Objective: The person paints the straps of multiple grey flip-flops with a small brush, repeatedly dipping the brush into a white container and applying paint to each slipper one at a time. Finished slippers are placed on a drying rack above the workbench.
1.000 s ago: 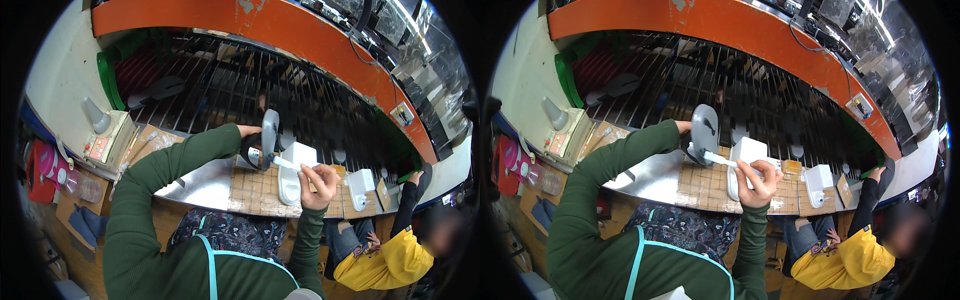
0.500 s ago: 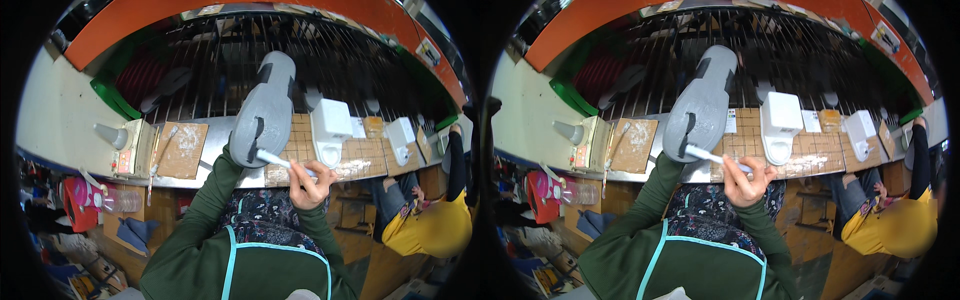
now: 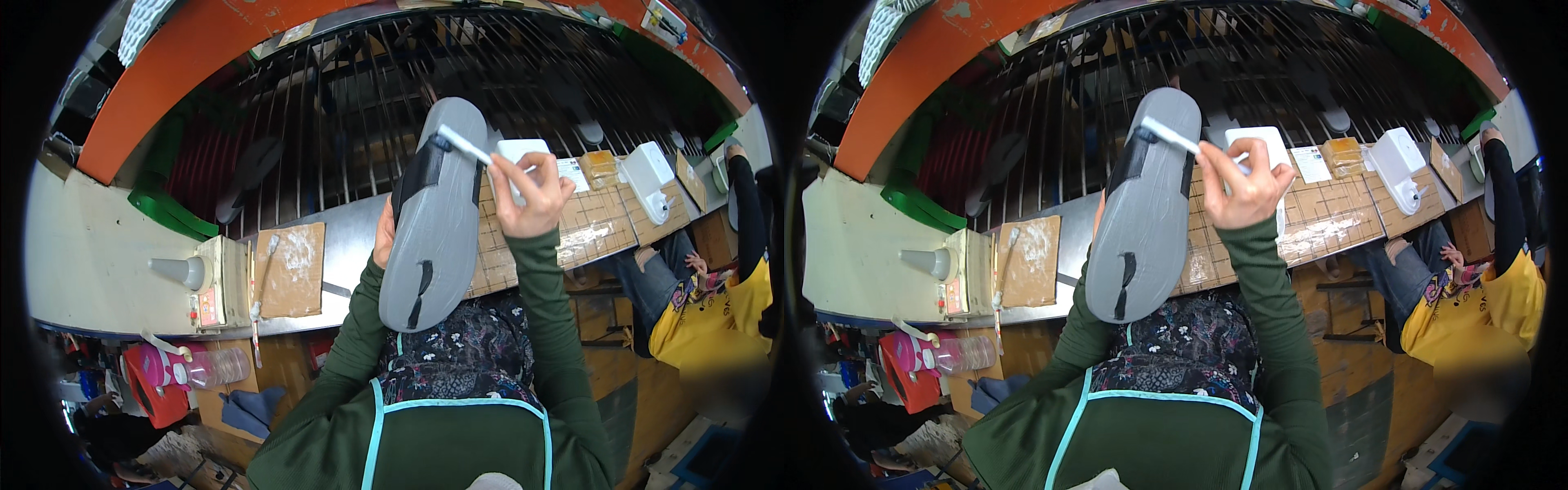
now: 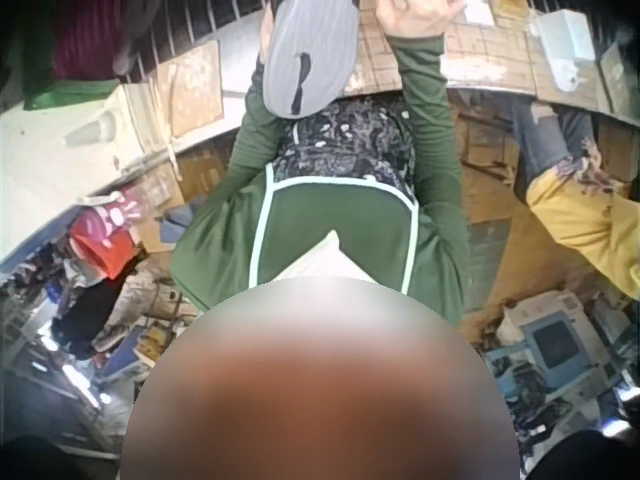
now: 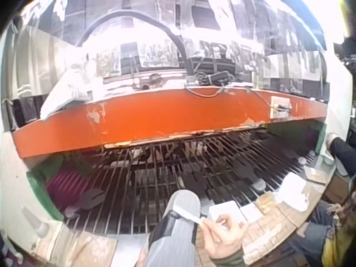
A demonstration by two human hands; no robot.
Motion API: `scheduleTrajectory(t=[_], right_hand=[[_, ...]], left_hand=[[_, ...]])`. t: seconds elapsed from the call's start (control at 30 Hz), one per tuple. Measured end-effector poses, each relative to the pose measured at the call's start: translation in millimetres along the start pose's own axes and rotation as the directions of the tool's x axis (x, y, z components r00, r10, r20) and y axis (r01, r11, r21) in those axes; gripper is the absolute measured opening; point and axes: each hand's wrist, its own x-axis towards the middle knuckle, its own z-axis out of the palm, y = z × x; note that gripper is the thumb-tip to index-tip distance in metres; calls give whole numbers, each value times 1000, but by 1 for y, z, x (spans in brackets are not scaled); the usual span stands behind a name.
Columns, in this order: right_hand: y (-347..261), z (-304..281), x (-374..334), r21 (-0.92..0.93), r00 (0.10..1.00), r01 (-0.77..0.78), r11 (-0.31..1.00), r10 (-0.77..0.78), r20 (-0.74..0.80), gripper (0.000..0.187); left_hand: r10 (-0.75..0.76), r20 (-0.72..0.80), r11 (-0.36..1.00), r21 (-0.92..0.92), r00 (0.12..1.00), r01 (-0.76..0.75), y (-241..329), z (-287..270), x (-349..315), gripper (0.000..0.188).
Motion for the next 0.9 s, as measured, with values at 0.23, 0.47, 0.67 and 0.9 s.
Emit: scheduleTrajectory(t=[0.23,0.47,0.67,0.9], right_hand=[[-38,-17,-41,53,991,86,995,-91,95,29],[27,-41,-86,793,798,-554,-252,110,592,25],[71,-33,-133,680,793,-413,-606,128,596,20],[113,-36,-155,594,809,-348,-725,87,581,17]], left_hand=[[-240,-374,967,-11,896,255,22,2,-55,51],[-14,-419,945,-304,908,-125,43,-58,15,48],[39,-774,969,-125,632,-212,55,-106,98,45],[-116,-978,993,-116,171,9,26,-158,132,33]])
